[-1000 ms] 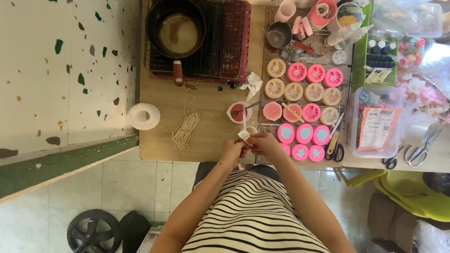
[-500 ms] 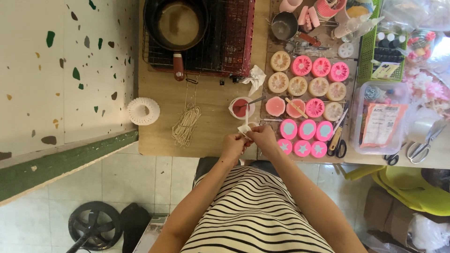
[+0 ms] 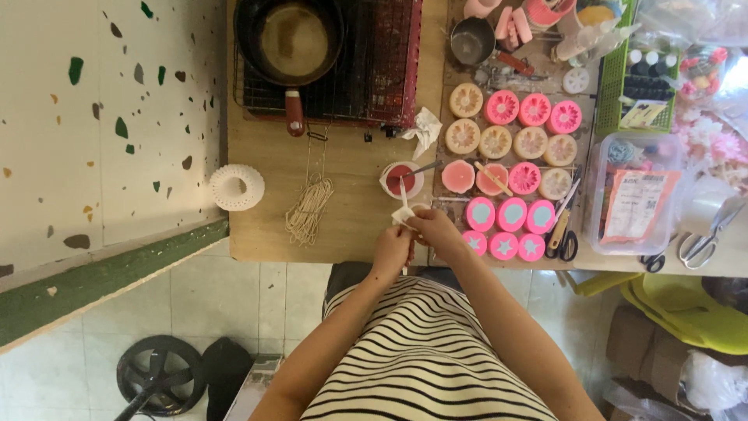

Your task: Preparing candle molds with wicks and pouring melted wax to create candles.

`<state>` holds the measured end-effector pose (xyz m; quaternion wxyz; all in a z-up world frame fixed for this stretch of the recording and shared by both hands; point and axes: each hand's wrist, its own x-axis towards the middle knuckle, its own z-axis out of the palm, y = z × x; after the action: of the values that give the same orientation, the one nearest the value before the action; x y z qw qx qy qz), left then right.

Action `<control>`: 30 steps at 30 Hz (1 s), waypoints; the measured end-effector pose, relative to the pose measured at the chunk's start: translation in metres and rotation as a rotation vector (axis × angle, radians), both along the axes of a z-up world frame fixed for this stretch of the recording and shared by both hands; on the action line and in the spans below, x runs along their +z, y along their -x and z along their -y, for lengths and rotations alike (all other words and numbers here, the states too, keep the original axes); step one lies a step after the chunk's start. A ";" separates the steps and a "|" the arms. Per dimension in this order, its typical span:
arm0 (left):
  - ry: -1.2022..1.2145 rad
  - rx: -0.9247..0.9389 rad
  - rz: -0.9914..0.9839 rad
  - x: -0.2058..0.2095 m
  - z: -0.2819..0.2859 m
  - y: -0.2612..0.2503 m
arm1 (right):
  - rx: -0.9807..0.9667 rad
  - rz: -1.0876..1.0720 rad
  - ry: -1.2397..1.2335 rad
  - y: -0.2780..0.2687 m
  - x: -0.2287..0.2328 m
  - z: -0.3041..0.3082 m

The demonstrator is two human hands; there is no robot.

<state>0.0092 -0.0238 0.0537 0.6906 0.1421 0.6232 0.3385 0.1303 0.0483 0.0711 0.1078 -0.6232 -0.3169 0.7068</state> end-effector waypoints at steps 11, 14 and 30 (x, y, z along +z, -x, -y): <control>-0.203 -0.099 -0.145 0.012 -0.003 0.001 | -0.216 -0.035 -0.074 -0.001 -0.059 0.005; -0.234 -0.101 -0.195 0.021 -0.002 -0.001 | -0.263 0.022 -0.027 0.002 -0.056 -0.004; 0.005 -0.100 0.153 0.038 -0.009 0.001 | -0.257 -0.074 0.047 -0.009 -0.066 -0.009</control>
<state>0.0081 -0.0148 0.0920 0.7526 0.1450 0.5615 0.3118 0.1389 0.0571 0.0046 0.1946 -0.6345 -0.2137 0.7168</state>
